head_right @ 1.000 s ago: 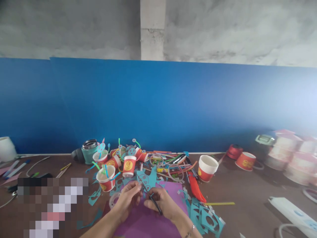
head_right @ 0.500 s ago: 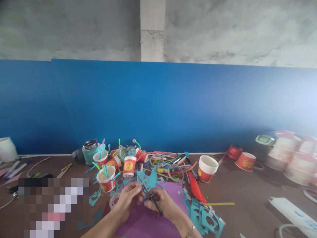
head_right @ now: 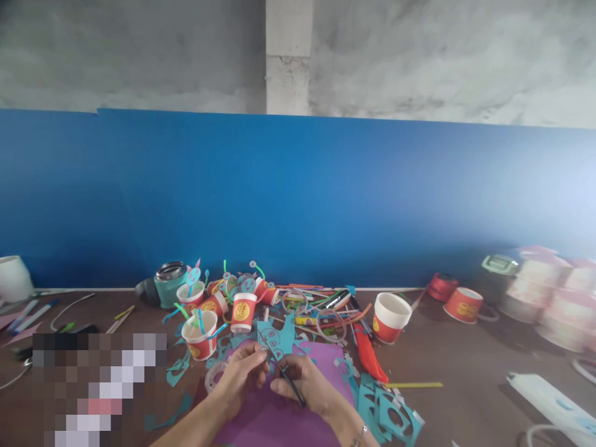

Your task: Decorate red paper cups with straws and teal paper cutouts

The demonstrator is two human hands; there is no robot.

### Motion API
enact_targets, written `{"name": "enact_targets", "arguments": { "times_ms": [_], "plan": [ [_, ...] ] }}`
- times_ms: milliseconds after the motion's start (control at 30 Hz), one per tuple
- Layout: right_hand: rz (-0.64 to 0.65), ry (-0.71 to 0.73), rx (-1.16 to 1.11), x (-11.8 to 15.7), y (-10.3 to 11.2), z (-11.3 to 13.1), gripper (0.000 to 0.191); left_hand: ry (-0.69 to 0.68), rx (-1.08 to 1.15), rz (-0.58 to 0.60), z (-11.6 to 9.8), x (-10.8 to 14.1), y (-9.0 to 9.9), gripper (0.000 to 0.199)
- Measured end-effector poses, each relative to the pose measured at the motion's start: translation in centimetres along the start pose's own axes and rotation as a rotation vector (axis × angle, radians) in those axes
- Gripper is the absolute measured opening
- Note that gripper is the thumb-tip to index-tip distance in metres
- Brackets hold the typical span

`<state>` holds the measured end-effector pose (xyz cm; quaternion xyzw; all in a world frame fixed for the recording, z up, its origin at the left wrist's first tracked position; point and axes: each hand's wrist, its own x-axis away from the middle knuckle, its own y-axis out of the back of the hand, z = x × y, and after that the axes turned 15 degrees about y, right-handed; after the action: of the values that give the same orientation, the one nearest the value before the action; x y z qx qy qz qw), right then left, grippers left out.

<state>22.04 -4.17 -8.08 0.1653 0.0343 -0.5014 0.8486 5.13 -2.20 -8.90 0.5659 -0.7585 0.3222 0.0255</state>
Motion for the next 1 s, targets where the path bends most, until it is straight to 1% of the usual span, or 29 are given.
{"name": "enact_targets", "arguments": {
  "times_ms": [200,367,500,633,867,1000],
  "plan": [
    [-0.005,0.035,0.022,0.03,-0.05,-0.26,0.046,0.007,0.003,0.018,-0.07,-0.08,0.02,0.038],
    [-0.039,-0.016,-0.038,0.03,0.00,-0.48,0.045,0.033,0.007,-0.020,0.23,-0.51,0.26,0.041],
    [-0.049,-0.075,-0.063,-0.04,-0.02,-0.35,0.047,0.013,0.004,-0.019,0.38,-0.78,0.40,0.041],
    [-0.051,-0.080,-0.068,-0.03,-0.24,-0.04,0.045,0.012,-0.011,-0.019,0.19,-0.55,0.29,0.039],
    [-0.050,-0.062,-0.035,0.08,-0.21,-0.18,0.043,0.006,-0.018,-0.003,-0.08,-0.37,0.12,0.037],
    [-0.038,-0.077,-0.041,0.11,0.02,-0.31,0.044,-0.006,-0.041,0.039,-0.12,-0.48,0.21,0.036]
  ]
}}
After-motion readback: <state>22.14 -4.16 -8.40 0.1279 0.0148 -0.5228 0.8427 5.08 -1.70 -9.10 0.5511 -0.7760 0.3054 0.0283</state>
